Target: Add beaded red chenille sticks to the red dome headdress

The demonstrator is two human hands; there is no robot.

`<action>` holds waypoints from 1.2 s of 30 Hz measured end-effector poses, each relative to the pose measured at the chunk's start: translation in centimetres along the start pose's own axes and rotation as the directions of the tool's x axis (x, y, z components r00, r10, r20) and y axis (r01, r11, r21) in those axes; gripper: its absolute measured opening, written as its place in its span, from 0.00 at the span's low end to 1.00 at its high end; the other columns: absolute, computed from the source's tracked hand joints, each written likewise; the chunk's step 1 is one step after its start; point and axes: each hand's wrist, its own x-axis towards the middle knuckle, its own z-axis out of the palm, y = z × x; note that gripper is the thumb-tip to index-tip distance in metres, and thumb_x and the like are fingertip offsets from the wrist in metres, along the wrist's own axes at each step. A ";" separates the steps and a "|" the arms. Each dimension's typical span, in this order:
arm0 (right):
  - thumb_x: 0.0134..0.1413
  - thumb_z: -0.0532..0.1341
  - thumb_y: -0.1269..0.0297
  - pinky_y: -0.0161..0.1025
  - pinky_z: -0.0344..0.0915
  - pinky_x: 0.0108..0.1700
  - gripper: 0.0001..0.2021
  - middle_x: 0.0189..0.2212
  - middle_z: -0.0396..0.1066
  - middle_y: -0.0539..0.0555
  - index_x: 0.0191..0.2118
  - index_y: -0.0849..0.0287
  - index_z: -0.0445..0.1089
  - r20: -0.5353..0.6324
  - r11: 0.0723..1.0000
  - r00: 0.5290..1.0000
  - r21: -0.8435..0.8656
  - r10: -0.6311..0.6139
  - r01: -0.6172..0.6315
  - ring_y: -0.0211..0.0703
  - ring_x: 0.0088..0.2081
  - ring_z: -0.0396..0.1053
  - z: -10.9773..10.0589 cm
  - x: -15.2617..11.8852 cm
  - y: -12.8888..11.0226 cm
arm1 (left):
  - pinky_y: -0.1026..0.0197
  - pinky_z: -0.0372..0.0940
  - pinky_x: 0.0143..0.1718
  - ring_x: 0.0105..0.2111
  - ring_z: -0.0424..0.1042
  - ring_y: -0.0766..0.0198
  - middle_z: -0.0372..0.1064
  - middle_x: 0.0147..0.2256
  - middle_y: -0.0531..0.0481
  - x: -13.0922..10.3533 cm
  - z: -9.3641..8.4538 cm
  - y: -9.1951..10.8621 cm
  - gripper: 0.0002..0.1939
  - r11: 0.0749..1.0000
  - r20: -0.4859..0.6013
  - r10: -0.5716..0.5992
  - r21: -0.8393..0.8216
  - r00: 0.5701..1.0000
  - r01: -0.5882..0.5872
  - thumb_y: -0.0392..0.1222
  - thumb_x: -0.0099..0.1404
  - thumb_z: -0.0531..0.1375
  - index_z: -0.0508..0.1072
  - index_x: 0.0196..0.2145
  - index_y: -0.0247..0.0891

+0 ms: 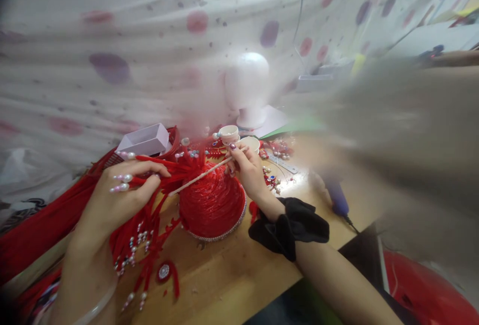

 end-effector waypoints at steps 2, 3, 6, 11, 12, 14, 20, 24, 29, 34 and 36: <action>0.52 0.65 0.54 0.34 0.59 0.22 0.13 0.12 0.57 0.42 0.25 0.55 0.67 -0.006 1.000 1.000 -0.001 -0.003 0.003 0.34 0.16 0.56 0.0 0.0 0.1 | 0.55 0.68 0.44 0.36 0.77 0.57 0.80 0.33 0.53 0.0 0.0 -0.1 0.11 1.000 0.011 0.003 0.022 1.000 -0.003 0.36 0.59 0.54 0.77 0.28 0.42; 0.52 0.65 0.54 0.34 0.59 0.22 0.13 0.12 0.57 0.42 0.25 0.55 0.67 -0.010 1.000 1.000 0.000 -0.004 0.004 0.34 0.16 0.56 0.0 0.0 0.1 | 0.55 0.68 0.45 0.37 0.77 0.56 0.80 0.34 0.52 -0.1 0.0 -0.1 0.11 1.000 0.016 0.002 0.028 1.000 -0.003 0.36 0.58 0.55 0.78 0.29 0.42; 0.51 0.65 0.55 0.34 0.59 0.22 0.12 0.12 0.56 0.41 0.25 0.55 0.67 -0.017 1.000 1.000 0.008 -0.007 0.008 0.33 0.15 0.55 0.1 0.0 0.1 | 0.55 0.68 0.46 0.37 0.77 0.56 0.80 0.35 0.52 -0.1 -0.1 0.0 0.11 1.000 0.016 -0.011 0.023 1.000 0.011 0.37 0.59 0.56 0.79 0.31 0.43; 0.51 0.65 0.56 0.33 0.57 0.21 0.11 0.12 0.55 0.41 0.25 0.55 0.66 -0.020 1.000 1.000 0.016 -0.008 0.008 0.33 0.15 0.54 0.1 0.0 0.1 | 0.57 0.68 0.42 0.36 0.76 0.58 0.79 0.35 0.52 0.0 -0.1 0.3 0.11 0.999 0.012 0.022 0.048 1.000 -0.023 0.37 0.61 0.55 0.77 0.30 0.43; 0.51 0.65 0.56 0.33 0.57 0.21 0.11 0.12 0.55 0.41 0.25 0.54 0.66 -0.022 1.000 1.000 0.016 -0.009 0.009 0.33 0.15 0.54 0.1 0.0 0.1 | 0.57 0.68 0.42 0.37 0.76 0.58 0.78 0.35 0.51 0.0 0.0 0.4 0.11 0.998 0.011 0.037 0.056 0.999 -0.038 0.36 0.62 0.54 0.77 0.31 0.42; 0.51 0.65 0.56 0.34 0.57 0.21 0.11 0.12 0.55 0.41 0.26 0.54 0.66 -0.024 1.000 1.000 0.014 -0.009 0.009 0.33 0.15 0.54 0.1 0.0 0.1 | 0.58 0.68 0.44 0.38 0.76 0.59 0.78 0.37 0.51 0.0 0.2 0.4 0.10 0.998 -0.006 0.046 0.045 0.999 -0.045 0.36 0.62 0.54 0.76 0.32 0.42; 0.50 0.66 0.54 0.34 0.57 0.20 0.12 0.12 0.56 0.41 0.25 0.54 0.66 -0.027 1.000 1.000 0.006 -0.008 0.008 0.33 0.15 0.54 0.1 0.0 0.1 | 0.55 0.68 0.48 0.39 0.75 0.57 0.77 0.37 0.49 0.0 0.8 0.3 0.09 0.998 -0.090 0.012 0.067 0.996 -0.006 0.39 0.64 0.57 0.78 0.33 0.41; 0.50 0.66 0.53 0.34 0.55 0.19 0.13 0.11 0.55 0.41 0.24 0.54 0.67 -0.032 1.000 0.999 0.005 -0.009 0.009 0.33 0.14 0.53 0.1 0.0 0.2 | 0.54 0.67 0.52 0.42 0.75 0.57 0.77 0.38 0.49 0.2 1.1 0.4 0.09 0.998 -0.032 0.053 0.021 0.998 -0.052 0.37 0.64 0.57 0.78 0.32 0.41; 0.51 0.66 0.53 0.33 0.55 0.19 0.13 0.12 0.56 0.41 0.25 0.55 0.66 -0.035 1.000 0.999 0.001 -0.015 0.015 0.33 0.15 0.53 0.1 0.0 0.3 | 0.54 0.70 0.48 0.42 0.74 0.58 0.75 0.40 0.48 0.3 1.7 0.7 0.05 0.997 -0.067 0.060 -0.053 0.996 -0.063 0.39 0.64 0.61 0.79 0.35 0.41; 0.54 0.65 0.51 0.34 0.55 0.20 0.14 0.13 0.60 0.43 0.27 0.56 0.68 0.001 1.000 1.000 -0.024 -0.008 0.008 0.34 0.15 0.57 0.0 0.0 0.1 | 0.55 0.70 0.47 0.40 0.75 0.61 0.76 0.38 0.50 0.3 2.3 0.8 0.03 0.997 -0.119 0.001 -0.082 0.993 -0.011 0.36 0.62 0.63 0.78 0.31 0.41; 0.55 0.65 0.50 0.34 0.55 0.20 0.15 0.13 0.60 0.43 0.27 0.56 0.68 0.018 0.999 1.000 -0.035 -0.014 0.015 0.34 0.16 0.57 0.0 -0.1 0.0 | 0.56 0.70 0.45 0.39 0.75 0.62 0.76 0.38 0.50 0.4 2.4 0.7 0.04 0.995 -0.134 -0.017 -0.104 0.991 0.003 0.36 0.61 0.63 0.78 0.30 0.41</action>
